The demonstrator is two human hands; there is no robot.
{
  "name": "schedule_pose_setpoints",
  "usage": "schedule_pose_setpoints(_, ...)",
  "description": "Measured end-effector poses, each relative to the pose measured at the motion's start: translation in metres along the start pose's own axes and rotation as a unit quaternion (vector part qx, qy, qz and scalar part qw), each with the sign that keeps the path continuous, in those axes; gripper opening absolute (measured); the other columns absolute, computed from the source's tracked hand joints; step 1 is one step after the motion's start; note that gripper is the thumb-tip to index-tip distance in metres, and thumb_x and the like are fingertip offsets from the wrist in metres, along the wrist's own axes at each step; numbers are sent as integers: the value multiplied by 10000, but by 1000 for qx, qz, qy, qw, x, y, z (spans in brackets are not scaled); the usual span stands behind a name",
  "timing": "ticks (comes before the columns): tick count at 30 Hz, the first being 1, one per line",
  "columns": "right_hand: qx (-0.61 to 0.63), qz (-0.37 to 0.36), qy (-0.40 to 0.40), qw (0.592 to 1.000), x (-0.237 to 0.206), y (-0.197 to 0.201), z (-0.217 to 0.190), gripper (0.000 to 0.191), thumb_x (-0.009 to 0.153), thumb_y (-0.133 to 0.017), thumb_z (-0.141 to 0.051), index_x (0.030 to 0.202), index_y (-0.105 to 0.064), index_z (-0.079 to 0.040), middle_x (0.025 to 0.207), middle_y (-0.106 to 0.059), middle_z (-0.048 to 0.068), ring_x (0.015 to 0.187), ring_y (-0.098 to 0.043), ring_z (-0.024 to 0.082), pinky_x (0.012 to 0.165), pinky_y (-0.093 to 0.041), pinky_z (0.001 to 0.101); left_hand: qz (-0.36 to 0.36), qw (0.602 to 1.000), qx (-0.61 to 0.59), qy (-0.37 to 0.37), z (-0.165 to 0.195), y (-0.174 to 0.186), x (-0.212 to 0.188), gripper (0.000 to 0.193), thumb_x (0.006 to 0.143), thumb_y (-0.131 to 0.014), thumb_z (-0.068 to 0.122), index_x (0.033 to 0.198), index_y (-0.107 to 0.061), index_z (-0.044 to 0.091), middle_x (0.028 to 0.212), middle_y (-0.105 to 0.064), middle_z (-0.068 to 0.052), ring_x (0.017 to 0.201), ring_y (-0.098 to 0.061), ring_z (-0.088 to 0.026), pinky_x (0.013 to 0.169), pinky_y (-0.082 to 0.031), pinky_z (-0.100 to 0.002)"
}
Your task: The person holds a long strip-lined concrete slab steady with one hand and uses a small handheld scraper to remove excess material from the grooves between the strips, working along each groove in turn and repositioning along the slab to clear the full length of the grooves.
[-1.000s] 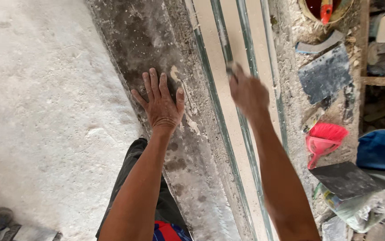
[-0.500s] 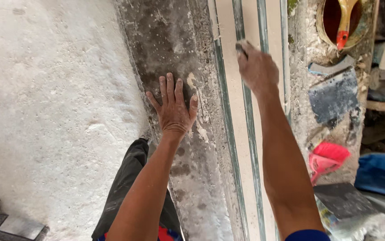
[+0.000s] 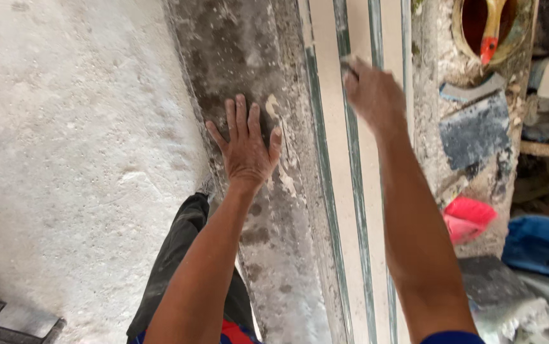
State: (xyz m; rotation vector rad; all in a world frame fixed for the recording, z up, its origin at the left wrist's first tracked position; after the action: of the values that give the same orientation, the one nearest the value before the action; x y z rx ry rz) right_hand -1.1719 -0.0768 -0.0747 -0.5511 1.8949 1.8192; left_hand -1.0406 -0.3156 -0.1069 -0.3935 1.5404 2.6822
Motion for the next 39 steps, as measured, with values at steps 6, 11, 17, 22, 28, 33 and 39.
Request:
schedule_pose_setpoints(6,-33,-108,-119,986,-256,-145,117,512,1039,-315,-533,1516,-387,-364,839,-740,212,653,-696,349,567,-571,508,-11,1000,-12,-3,3,0,-10,806,1030,-173,650,1567,-388,89,1693,-157,-127,1564,-36,-291,1196,113,-655)
schedule_pose_setpoints(11,10,-246,-224,943,-432,-231,186,435,1016,-384,-517,1434,-481,-448,987,-763,167,876,-738,367,789,-599,535,-10,1000,-4,0,7,7,-12,772,1050,-226,622,1577,-370,77,1699,-159,-139,1568,-34,-294,1190,114,-658)
schedule_pose_setpoints(17,146,-10,-236,961,-402,-195,217,452,993,-474,-446,1427,-556,-351,1004,-756,165,801,-732,338,699,-604,490,4,1000,-14,-5,10,10,-16,779,1064,-205,631,1591,-368,82,1709,-160,-121,1583,-40,-277,1216,115,-634)
schedule_pose_setpoints(22,109,-3,-170,979,-310,-160,197,472,1026,-439,-425,1472,-515,-293,905,-751,111,605,-658,181,515,-575,350,-4,1000,8,6,7,4,-15,816,1030,-168,665,1573,-371,90,1691,-157,-121,1561,-39,-272,1180,141,-623)
schedule_pose_setpoints(28,74,31,-63,995,-145,-85,139,439,1097,-381,-374,1491,-509,-228,623,-570,65,403,-428,113,311,-422,293,7,1000,2,3,4,3,-11,790,1032,-203,661,1568,-385,110,1693,-171,-122,1564,-42,-270,1192,137,-624)
schedule_pose_setpoints(33,58,39,-55,996,-161,-73,133,459,1065,-382,-374,1494,-492,-253,589,-534,17,382,-425,113,300,-418,289,12,1000,-5,-2,5,4,-12,768,1039,-234,639,1557,-393,96,1688,-179,-133,1563,-45,-280,1186,136,-640)
schedule_pose_setpoints(39,50,18,-68,996,-200,-84,129,447,1089,-334,-412,1482,-500,-280,541,-499,32,386,-428,120,298,-413,285,12,1000,-3,-2,7,6,-11,784,1040,-230,646,1555,-394,79,1690,-175,-140,1568,-44,-289,1184,132,-653)
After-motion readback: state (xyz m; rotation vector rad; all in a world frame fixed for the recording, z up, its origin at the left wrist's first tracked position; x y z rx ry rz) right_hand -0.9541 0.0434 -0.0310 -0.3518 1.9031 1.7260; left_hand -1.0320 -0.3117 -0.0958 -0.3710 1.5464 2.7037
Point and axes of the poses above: each hand's wrist, its own x-axis towards the middle knuckle, its own y-axis out of the back of the hand, z = x × y, the point moved 10 cm from there along x, towards the middle knuckle
